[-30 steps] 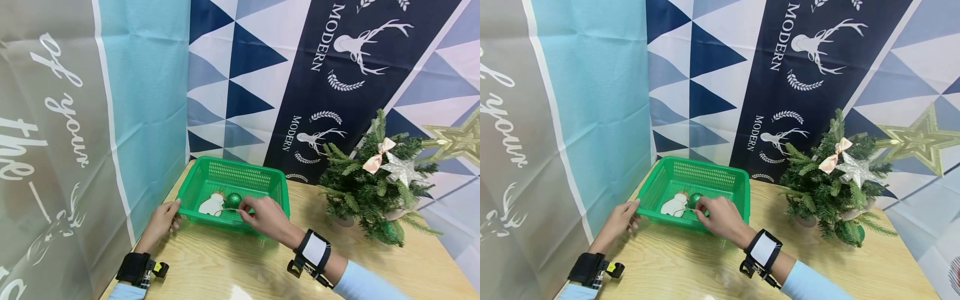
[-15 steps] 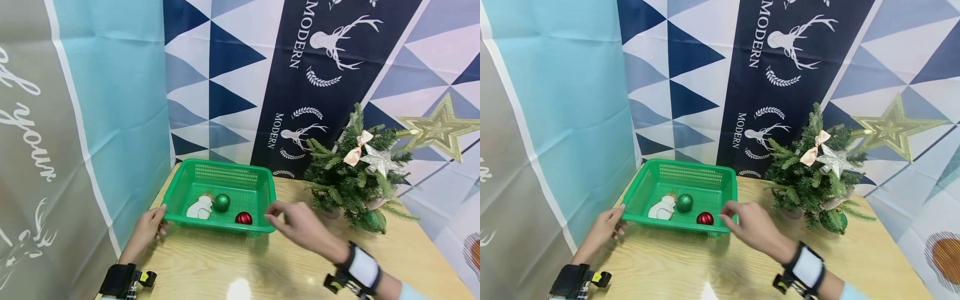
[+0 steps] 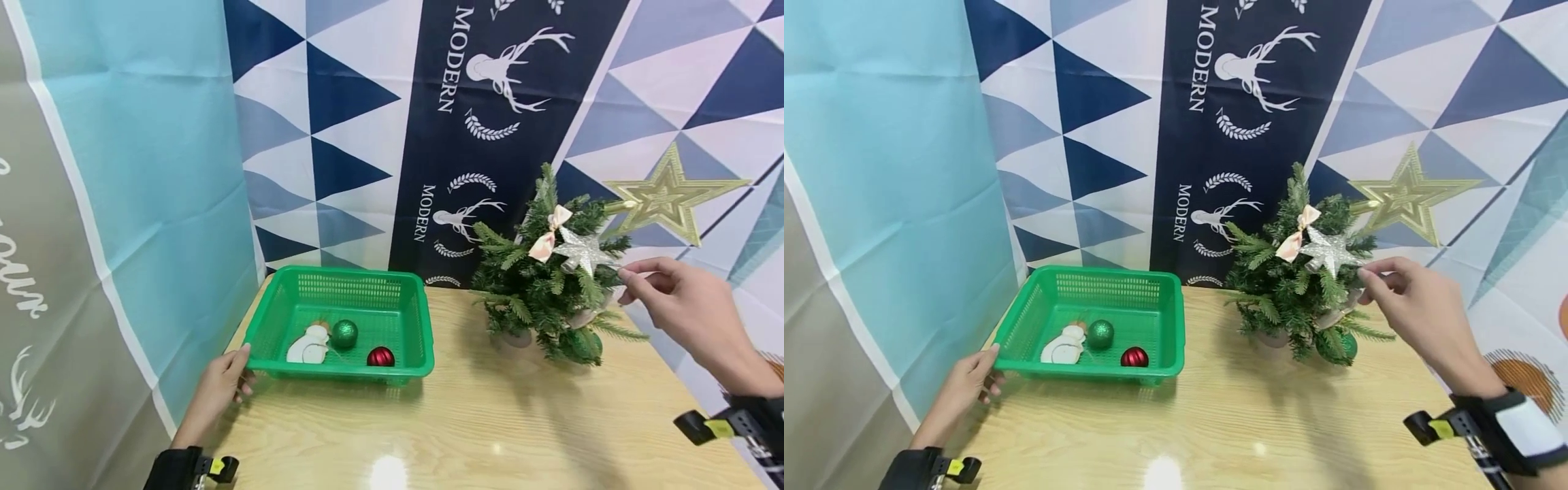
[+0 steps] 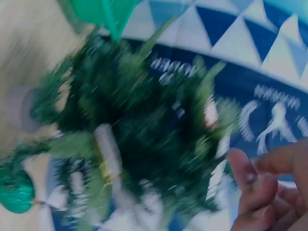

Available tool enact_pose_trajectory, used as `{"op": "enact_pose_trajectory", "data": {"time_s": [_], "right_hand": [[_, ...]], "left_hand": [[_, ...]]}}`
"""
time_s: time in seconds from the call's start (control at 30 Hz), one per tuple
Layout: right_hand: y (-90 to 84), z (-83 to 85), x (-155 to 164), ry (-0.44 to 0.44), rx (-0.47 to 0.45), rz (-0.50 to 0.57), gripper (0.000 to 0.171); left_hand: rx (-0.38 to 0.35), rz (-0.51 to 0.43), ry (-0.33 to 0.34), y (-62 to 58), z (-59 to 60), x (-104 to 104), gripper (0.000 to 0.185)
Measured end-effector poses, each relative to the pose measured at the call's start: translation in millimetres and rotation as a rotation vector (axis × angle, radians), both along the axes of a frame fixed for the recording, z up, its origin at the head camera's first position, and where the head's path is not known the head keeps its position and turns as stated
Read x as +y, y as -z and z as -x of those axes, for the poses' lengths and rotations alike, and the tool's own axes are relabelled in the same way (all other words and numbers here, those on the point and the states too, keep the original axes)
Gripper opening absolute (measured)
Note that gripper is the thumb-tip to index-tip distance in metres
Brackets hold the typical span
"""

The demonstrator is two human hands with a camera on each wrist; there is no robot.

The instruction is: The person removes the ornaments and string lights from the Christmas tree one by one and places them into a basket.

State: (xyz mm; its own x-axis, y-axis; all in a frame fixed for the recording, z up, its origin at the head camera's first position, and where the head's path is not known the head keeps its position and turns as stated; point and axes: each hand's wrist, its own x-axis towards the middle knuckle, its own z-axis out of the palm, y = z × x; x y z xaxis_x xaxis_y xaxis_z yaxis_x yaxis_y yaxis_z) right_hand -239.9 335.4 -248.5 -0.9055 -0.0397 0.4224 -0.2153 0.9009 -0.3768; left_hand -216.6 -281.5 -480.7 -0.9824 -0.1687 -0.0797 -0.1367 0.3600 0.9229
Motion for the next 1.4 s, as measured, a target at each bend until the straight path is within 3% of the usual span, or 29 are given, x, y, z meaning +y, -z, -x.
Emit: {"op": "enact_pose_trajectory", "data": {"time_s": [0.13, 0.4, 0.57, 0.67, 0.8, 1.03, 1.13, 1.27, 1.4], "right_hand": [[12.2, 22.3, 13, 0.012, -0.100, 0.194, 0.045], [23.4, 42.4, 30, -0.115, -0.284, 0.674, 0.014], [29.4, 47.7, 33, -0.229, -0.325, 0.930, 0.014], [32.2, 49.0, 36, -0.285, -0.314, 1.026, 0.014], [33.7, 50.1, 41, -0.308, -0.309, 1.052, 0.011], [33.1, 50.1, 48, -0.322, -0.331, 0.989, 0.014], [31.4, 46.8, 49, -0.359, -0.337, 1.050, 0.018], [28.8, 39.8, 43, -0.356, -0.273, 1.120, 0.019], [26.7, 32.9, 35, -0.355, -0.180, 1.123, 0.019]], "left_hand": [[-0.055, 0.006, -0.022, 5.0, -4.6, -4, 0.064], [0.025, 0.007, -0.007, 3.1, -1.0, -2, 0.062], [0.025, -0.008, -0.010, 2.5, 3.0, -1, 0.063], [0.026, -0.010, -0.001, 1.8, 5.6, -1, 0.064], [0.032, -0.002, 0.006, 3.0, 5.4, -2, 0.062], [0.036, -0.006, -0.004, 6.6, 3.8, -4, 0.063], [0.043, 0.002, -0.006, 6.8, 4.3, -4, 0.062], [0.045, -0.003, -0.009, 5.8, 4.0, -3, 0.062], [0.029, -0.018, -0.020, 3.7, 3.4, -3, 0.060]]}}
